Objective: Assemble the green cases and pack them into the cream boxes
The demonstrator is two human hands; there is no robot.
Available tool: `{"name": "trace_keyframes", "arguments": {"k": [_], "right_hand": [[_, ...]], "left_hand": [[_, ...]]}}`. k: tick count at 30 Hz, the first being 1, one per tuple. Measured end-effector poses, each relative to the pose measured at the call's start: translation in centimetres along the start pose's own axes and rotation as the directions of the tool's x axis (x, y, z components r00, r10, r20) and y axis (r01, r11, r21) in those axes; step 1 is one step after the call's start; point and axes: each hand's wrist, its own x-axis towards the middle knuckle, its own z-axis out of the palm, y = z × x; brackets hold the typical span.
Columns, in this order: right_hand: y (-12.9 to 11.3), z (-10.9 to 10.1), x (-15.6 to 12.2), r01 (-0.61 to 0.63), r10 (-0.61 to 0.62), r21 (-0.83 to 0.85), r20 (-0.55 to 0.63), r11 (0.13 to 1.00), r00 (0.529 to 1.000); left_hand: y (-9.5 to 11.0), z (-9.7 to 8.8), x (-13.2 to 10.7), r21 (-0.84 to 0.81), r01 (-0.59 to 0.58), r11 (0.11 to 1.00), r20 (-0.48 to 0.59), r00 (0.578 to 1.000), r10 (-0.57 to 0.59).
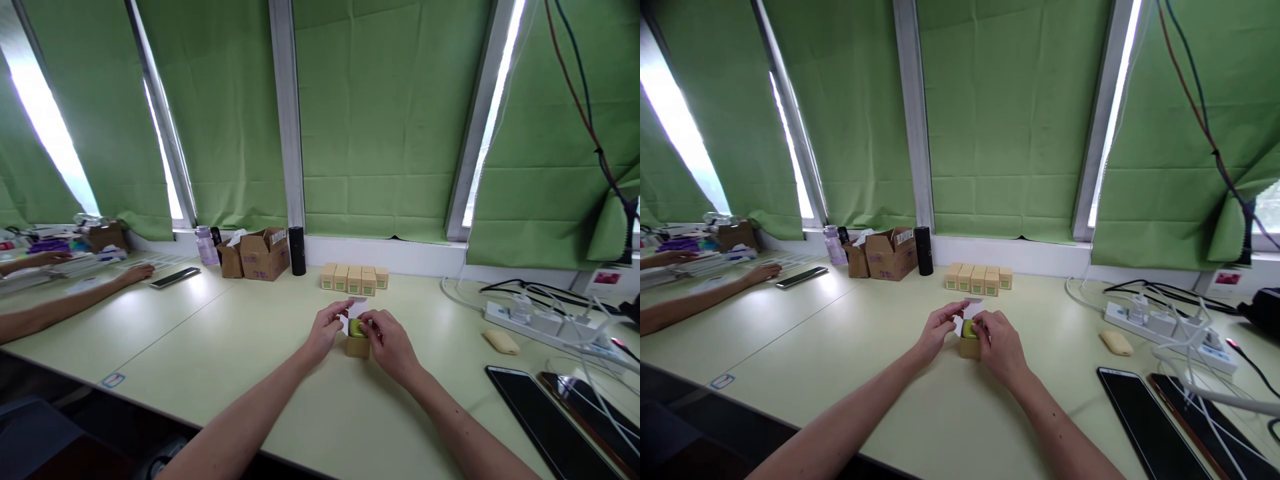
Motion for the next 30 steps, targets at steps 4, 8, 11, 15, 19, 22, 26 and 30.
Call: {"name": "trace_keyframes", "arguments": {"k": [4, 8, 11, 15, 19, 22, 26, 30], "right_hand": [[0.13, 0.26, 0.18, 0.028, -0.027, 0.047, -0.024, 0.998, 0.999], [0.26, 0.53, 0.32, 0.025, -0.018, 0.14, -0.054, 0.99, 0.998], [0.42, 0.74, 0.43, 0.005, 0.008, 0.161, -0.076, 0.987, 0.997], [0.46, 0.87, 0.53, -0.018, 0.034, 0.173, -0.086, 0.985, 0.996], [0.36, 0.87, 0.53, -0.033, 0.051, 0.184, -0.095, 0.982, 0.994], [0.34, 0.88, 0.53, -0.042, 0.061, 0.186, -0.095, 0.982, 0.994], [0.33, 0.92, 0.55, -0.059, 0.076, 0.189, -0.084, 0.98, 0.994], [0.21, 0.92, 0.51, -0.049, 0.068, 0.189, -0.094, 0.981, 0.993]], "left_hand": [[0.3, 0.11, -0.1, -0.01, 0.001, 1.0, 0.01, 1.0, -0.001], [0.4, 0.21, -0.1, -0.024, 0.003, 1.0, 0.013, 1.0, -0.002], [0.45, 0.25, -0.12, -0.022, -0.006, 1.0, 0.006, 1.0, 0.006], [0.59, 0.32, -0.22, -0.031, -0.012, 0.999, 0.012, 1.0, 0.012], [0.71, 0.4, -0.32, -0.041, -0.009, 0.999, 0.007, 1.0, 0.01], [0.74, 0.43, -0.35, -0.041, -0.006, 0.999, 0.008, 1.0, 0.006], [0.75, 0.44, -0.34, -0.052, -0.008, 0.999, 0.008, 1.0, 0.008], [0.83, 0.38, -0.37, -0.042, -0.022, 0.999, 0.014, 1.0, 0.022]]}}
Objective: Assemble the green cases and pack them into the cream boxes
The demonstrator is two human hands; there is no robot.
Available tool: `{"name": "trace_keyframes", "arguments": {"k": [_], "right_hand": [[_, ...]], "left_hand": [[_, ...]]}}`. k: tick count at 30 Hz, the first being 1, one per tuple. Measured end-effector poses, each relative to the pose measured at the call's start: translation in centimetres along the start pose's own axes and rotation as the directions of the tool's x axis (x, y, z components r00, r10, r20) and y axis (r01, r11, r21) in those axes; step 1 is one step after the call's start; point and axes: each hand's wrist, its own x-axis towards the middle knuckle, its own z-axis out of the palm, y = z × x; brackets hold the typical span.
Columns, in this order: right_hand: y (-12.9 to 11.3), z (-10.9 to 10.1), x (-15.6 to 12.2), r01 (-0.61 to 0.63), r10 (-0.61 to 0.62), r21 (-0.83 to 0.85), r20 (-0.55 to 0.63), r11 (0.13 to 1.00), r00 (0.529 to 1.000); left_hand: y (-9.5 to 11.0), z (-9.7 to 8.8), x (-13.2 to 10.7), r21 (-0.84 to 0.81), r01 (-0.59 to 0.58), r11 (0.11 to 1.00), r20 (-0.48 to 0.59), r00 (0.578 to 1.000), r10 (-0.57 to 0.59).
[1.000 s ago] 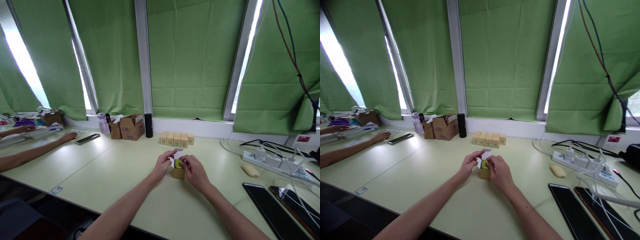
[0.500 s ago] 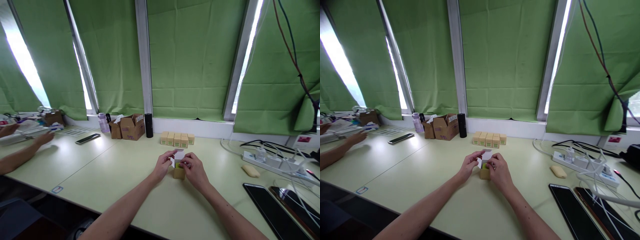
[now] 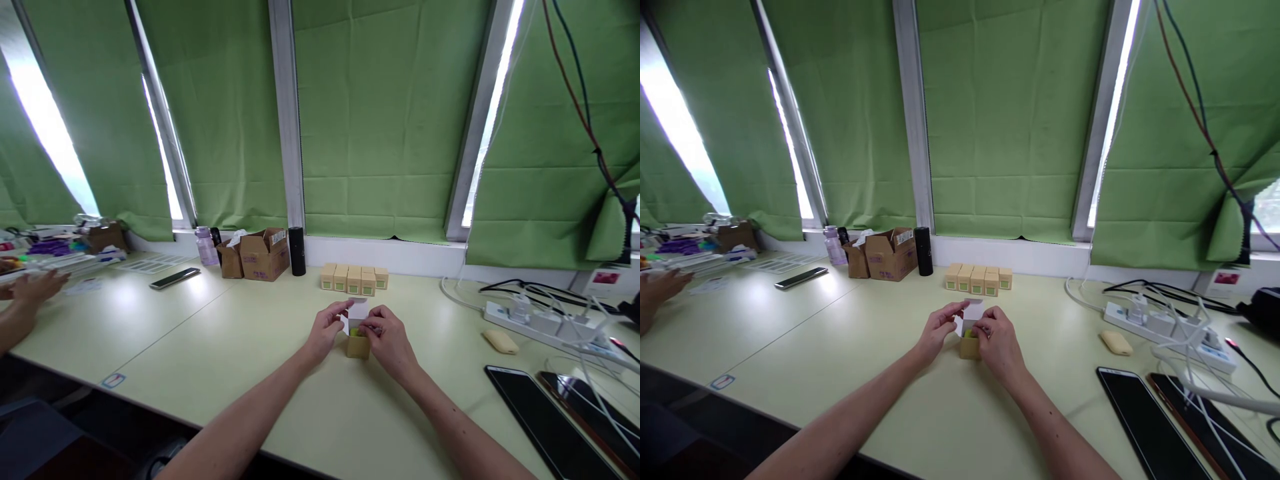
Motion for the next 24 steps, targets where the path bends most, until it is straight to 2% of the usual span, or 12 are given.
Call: {"name": "trace_keyframes", "arguments": {"k": [5, 9, 13, 19, 24], "right_hand": [[0.0, -0.2, -0.1, 0.015, -0.01, 0.059, -0.087, 0.998, 0.996], [0.5, -0.5, 0.1, -0.027, 0.053, 0.135, -0.187, 0.99, 0.981], [1.4, -0.6, 0.3, -0.092, 0.133, 0.181, -0.231, 0.979, 0.964], [2.3, -0.3, 0.2, -0.211, 0.265, 0.23, -0.234, 0.95, 0.935], [2.2, -0.1, 0.2, -0.263, 0.316, 0.25, -0.202, 0.932, 0.927]], "left_hand": [[0.0, -0.1, 0.0, -0.005, -0.005, 1.0, 0.003, 1.0, 0.005], [0.0, -0.1, 0.0, -0.009, 0.008, 1.0, -0.001, 1.0, -0.008], [0.1, -0.2, 0.0, -0.021, -0.005, 1.0, -0.007, 1.0, 0.005], [-0.4, -0.3, 0.0, -0.05, 0.028, 0.998, -0.015, 0.999, -0.029], [-0.9, -0.2, 0.2, -0.073, 0.017, 0.997, -0.008, 1.0, -0.018]]}}
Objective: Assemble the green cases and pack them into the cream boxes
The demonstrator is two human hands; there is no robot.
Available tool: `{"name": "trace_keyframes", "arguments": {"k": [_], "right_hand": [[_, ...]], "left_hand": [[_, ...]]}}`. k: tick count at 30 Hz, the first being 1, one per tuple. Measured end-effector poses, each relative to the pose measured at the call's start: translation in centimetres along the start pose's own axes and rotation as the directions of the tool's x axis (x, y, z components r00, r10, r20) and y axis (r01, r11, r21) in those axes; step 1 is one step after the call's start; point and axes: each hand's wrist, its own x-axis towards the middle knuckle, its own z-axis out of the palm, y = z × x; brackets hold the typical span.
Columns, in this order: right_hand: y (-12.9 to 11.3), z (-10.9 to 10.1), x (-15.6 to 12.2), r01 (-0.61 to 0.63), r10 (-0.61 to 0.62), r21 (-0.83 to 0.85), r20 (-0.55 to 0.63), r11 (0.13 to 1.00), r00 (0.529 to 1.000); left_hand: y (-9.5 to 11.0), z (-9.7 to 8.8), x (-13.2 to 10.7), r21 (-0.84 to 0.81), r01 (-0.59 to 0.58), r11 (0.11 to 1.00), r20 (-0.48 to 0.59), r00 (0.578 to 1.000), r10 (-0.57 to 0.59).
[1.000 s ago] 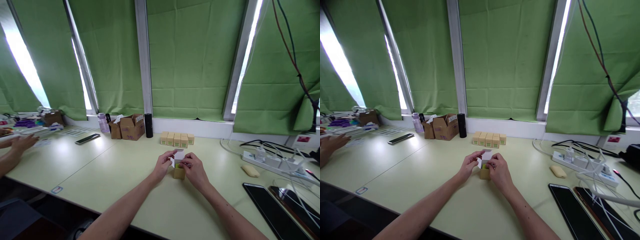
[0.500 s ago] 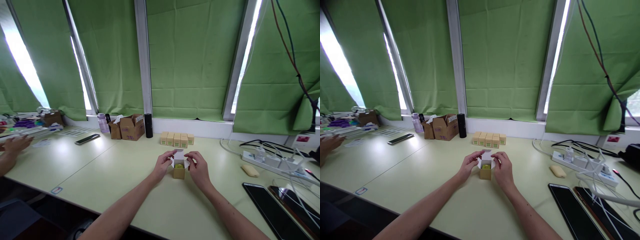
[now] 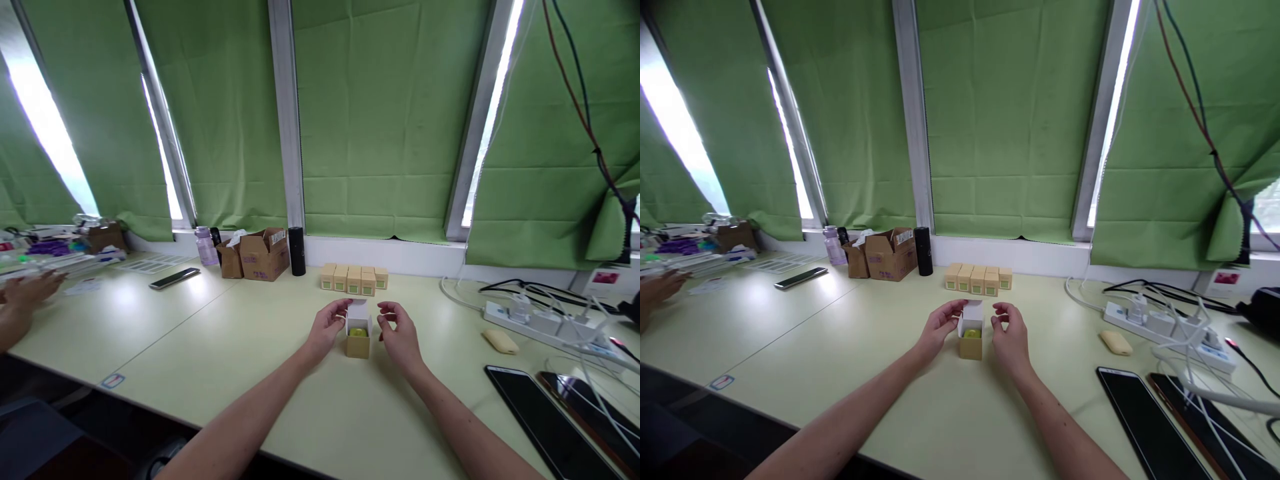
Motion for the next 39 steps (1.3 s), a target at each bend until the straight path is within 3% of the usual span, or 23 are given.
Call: {"name": "trace_keyframes", "arguments": {"k": [15, 39], "right_hand": [[-0.4, 0.3, -0.4, -0.011, 0.01, 0.036, 0.04, 0.999, 0.999], [-1.0, 0.7, -1.2, -0.083, 0.076, 0.032, 0.184, 0.996, 0.98]], "left_hand": [[-0.8, 0.0, 0.0, 0.131, -0.076, 0.989, 0.092, 0.994, 0.064], [-0.5, 0.5, 0.0, 0.204, -0.065, 0.977, 0.091, 0.995, 0.047]]}}
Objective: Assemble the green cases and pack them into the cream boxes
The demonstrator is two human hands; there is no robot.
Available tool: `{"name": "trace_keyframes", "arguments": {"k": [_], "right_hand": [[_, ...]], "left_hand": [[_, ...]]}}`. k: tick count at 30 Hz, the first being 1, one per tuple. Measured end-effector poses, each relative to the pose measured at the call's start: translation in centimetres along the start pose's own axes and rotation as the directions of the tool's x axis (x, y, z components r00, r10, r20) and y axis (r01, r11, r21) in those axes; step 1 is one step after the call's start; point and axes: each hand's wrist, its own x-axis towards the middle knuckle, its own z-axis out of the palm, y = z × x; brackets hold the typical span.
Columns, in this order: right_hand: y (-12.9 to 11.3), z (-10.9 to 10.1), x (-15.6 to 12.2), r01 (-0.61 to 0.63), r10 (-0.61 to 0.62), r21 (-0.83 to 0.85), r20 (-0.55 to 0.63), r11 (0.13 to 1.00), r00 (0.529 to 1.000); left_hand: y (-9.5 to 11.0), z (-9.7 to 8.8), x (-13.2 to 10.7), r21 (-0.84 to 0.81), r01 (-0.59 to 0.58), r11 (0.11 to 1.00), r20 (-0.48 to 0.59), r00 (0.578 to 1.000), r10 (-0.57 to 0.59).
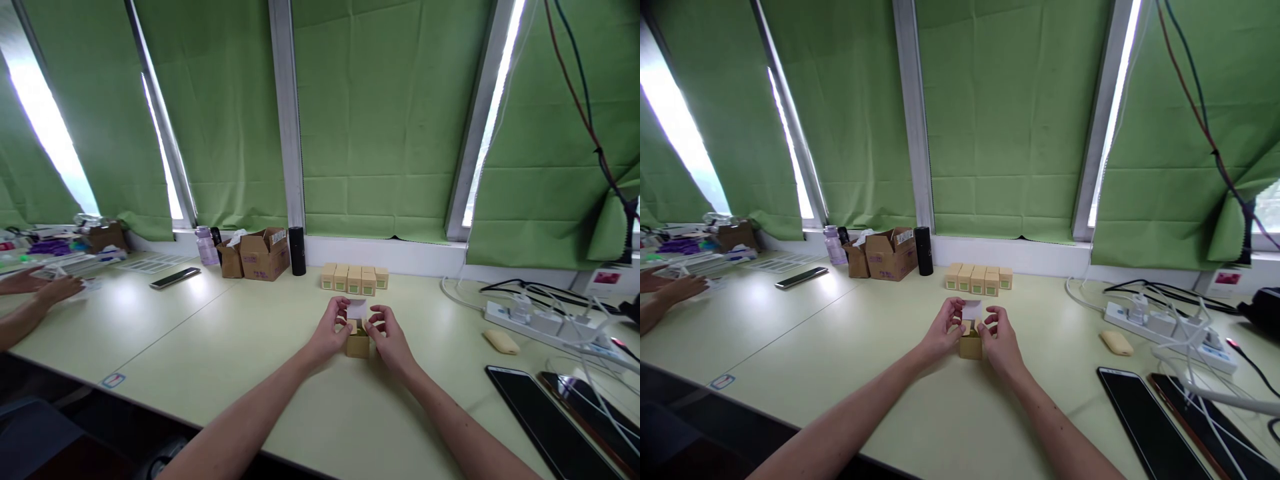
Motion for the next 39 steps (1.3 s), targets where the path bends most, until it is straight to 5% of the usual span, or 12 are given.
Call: {"name": "trace_keyframes", "arguments": {"k": [33, 39], "right_hand": [[0.2, 0.0, 0.1, 0.026, -0.024, -0.117, 0.015, 0.993, 1.0], [-0.7, -0.3, -0.3, 0.113, -0.117, -0.192, -0.008, 0.975, 0.993]], "left_hand": [[0.5, -0.1, -0.3, 0.033, -0.041, 0.999, 0.01, 0.999, 0.041], [1.0, -0.1, -0.4, 0.105, -0.082, 0.991, -0.017, 0.996, 0.084]]}}
